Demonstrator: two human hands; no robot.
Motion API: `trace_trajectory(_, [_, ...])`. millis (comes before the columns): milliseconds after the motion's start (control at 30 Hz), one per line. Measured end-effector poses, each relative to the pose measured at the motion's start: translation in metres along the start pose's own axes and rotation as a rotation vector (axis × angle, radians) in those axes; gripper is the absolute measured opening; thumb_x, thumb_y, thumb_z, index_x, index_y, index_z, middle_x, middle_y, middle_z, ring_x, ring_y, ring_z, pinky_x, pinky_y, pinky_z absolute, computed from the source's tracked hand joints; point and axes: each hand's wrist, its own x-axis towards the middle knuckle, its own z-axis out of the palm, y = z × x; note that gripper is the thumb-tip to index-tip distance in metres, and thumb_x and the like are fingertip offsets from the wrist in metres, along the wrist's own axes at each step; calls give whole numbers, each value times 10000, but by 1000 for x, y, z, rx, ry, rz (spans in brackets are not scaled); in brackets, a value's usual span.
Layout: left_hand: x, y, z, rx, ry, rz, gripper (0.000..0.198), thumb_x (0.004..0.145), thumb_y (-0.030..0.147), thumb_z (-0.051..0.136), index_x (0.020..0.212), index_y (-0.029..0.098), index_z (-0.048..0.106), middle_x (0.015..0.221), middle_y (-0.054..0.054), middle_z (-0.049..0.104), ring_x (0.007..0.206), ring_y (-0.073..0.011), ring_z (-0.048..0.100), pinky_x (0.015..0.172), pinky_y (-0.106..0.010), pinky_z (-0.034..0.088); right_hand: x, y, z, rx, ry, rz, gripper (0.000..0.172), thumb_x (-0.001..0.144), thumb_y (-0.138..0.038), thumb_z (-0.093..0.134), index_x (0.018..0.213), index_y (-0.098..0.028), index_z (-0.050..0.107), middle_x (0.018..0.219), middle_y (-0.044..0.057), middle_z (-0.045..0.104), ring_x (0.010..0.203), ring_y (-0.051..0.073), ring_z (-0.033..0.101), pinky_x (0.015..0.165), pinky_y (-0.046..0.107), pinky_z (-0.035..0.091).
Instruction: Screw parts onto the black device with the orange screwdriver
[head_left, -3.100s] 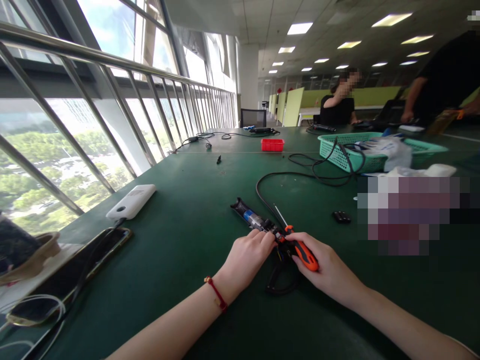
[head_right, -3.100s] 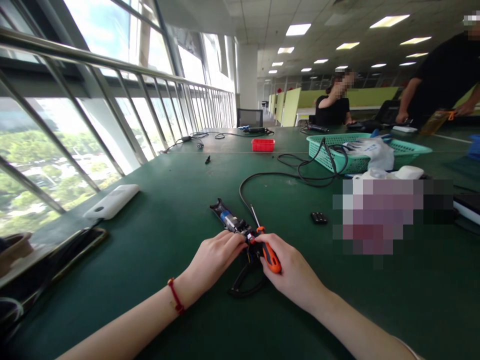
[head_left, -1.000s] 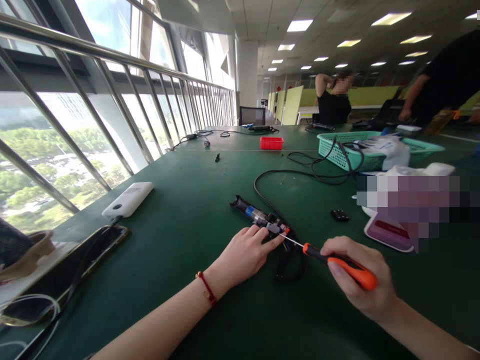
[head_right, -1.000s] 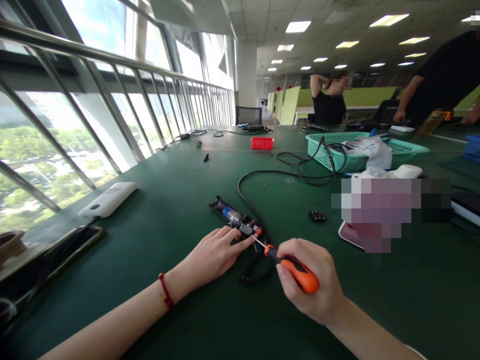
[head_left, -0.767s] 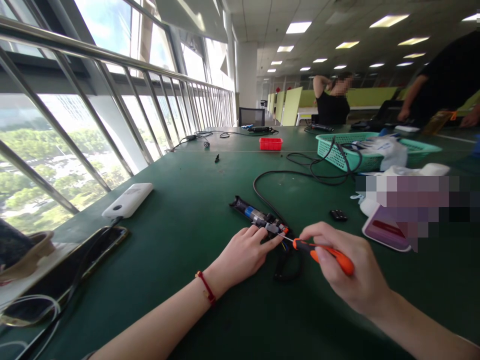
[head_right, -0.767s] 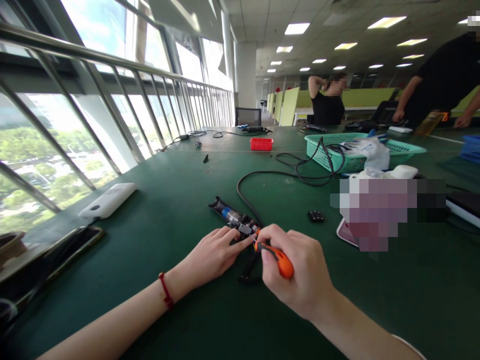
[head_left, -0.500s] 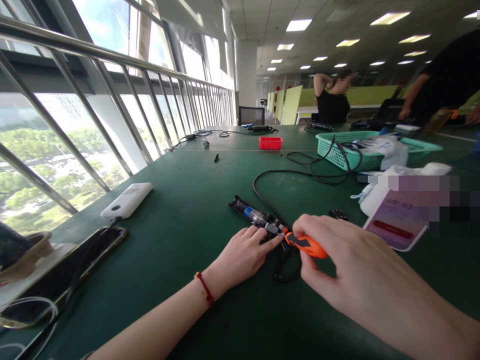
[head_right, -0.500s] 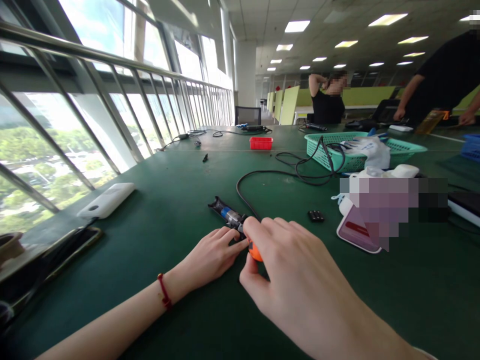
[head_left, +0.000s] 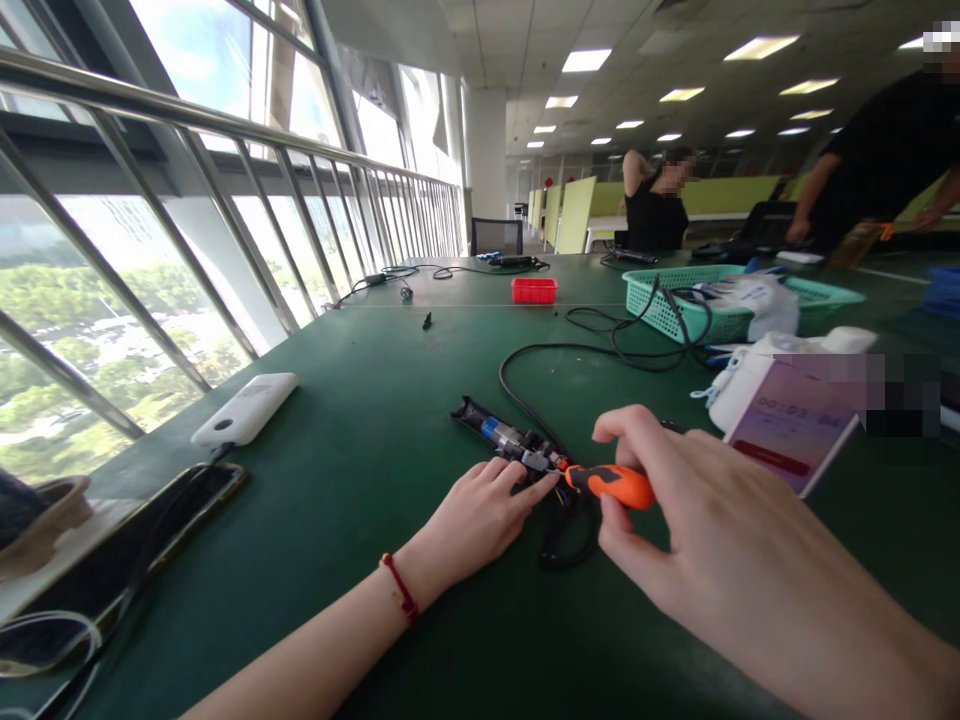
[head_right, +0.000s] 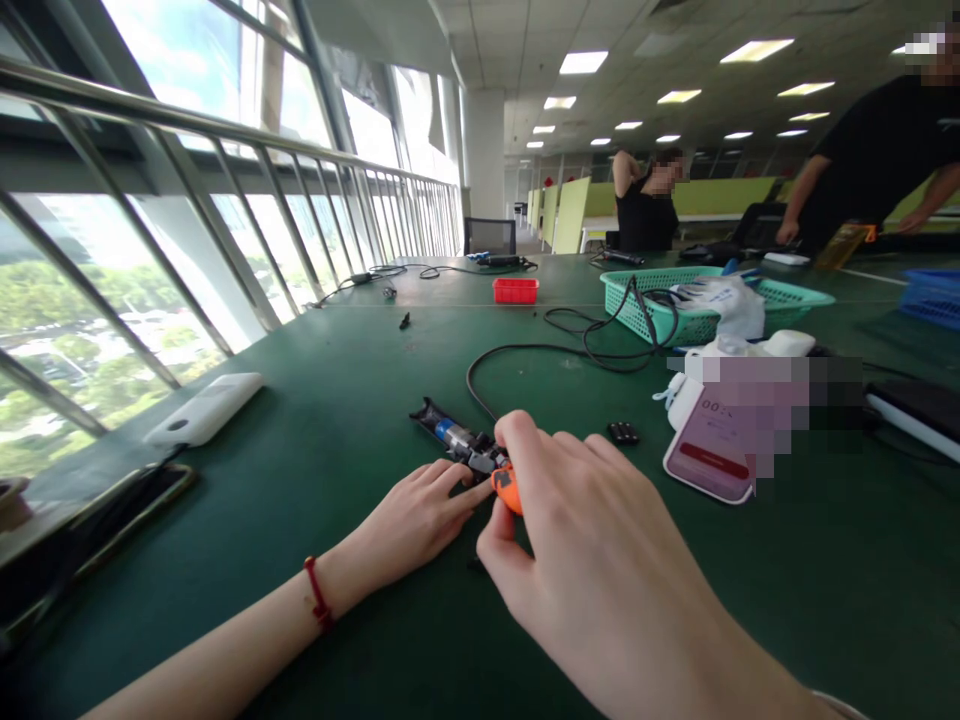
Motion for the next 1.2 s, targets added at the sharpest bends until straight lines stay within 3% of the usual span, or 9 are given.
trace_trajectory(133, [-1,0,1,5,14,6,436,900,212,427,1328,260,368,1070,-61,528,928,-178,528,834,-329,475,-4,5,-4,-8,-32,-71,154,758,-202,422,905,-214,464,651,2,594,502,140,541,465,238,350])
trace_trajectory(200, [-1,0,2,3,15,4,426,905,224,423,1327,264,371,1071,-57,530,932,-177,528,839,-331,473,-5,6,-3,-66,-30,-102,79,812,-233,402,849,-216,470,517,-28,537,415,141,500,428,246,299])
trace_trajectory(333, [-1,0,1,-5,-2,3,418,907,238,426,1321,272,382,1098,-59,525,951,-183,524,851,-338,466,-5,4,0,-201,22,-119,220,904,-274,330,745,-214,469,341,-69,371,289,144,400,382,262,195])
trace_trajectory(467, [-2,-1,-1,-5,-17,23,435,911,256,426,1341,267,361,1091,-66,530,942,-186,525,847,-339,462,-6,1,-2,-174,71,-106,199,894,-212,309,937,-174,500,596,20,606,485,173,571,459,274,339])
trace_trajectory(567, [-3,-2,-2,-7,-17,31,459,907,264,438,1356,268,339,1093,-68,528,940,-183,526,835,-328,461,-8,3,-3,-161,92,-157,240,889,-180,274,989,-170,491,769,69,666,585,182,619,493,276,381])
trace_trajectory(633, [-4,-2,-1,-5,-13,24,465,905,268,445,1356,268,337,1097,-68,524,950,-182,524,836,-321,459,-9,3,-2,-176,83,-182,266,910,-197,245,952,-170,506,672,47,649,513,167,597,453,265,357])
trace_trajectory(800, [-3,-2,-2,-2,-25,18,455,898,262,455,1342,252,359,1099,-71,527,989,-193,511,859,-326,450,-9,2,2,-291,36,-146,352,946,-297,231,808,-188,536,319,-61,371,266,147,398,363,274,202])
trace_trajectory(1033, [-2,-2,-5,-46,-43,-1,484,895,246,440,1365,249,325,1147,-75,524,1004,-208,505,857,-345,458,-7,3,-2,-196,81,-205,325,935,-186,192,1007,-152,507,781,65,691,630,153,658,548,263,417])
trace_trajectory(1200, [-3,-2,-2,-62,-43,-10,499,886,226,444,1367,246,313,1169,-71,515,1016,-207,503,865,-358,462,-6,-2,2,-168,28,-170,330,947,-238,236,804,-189,529,413,-45,495,329,126,481,397,268,265])
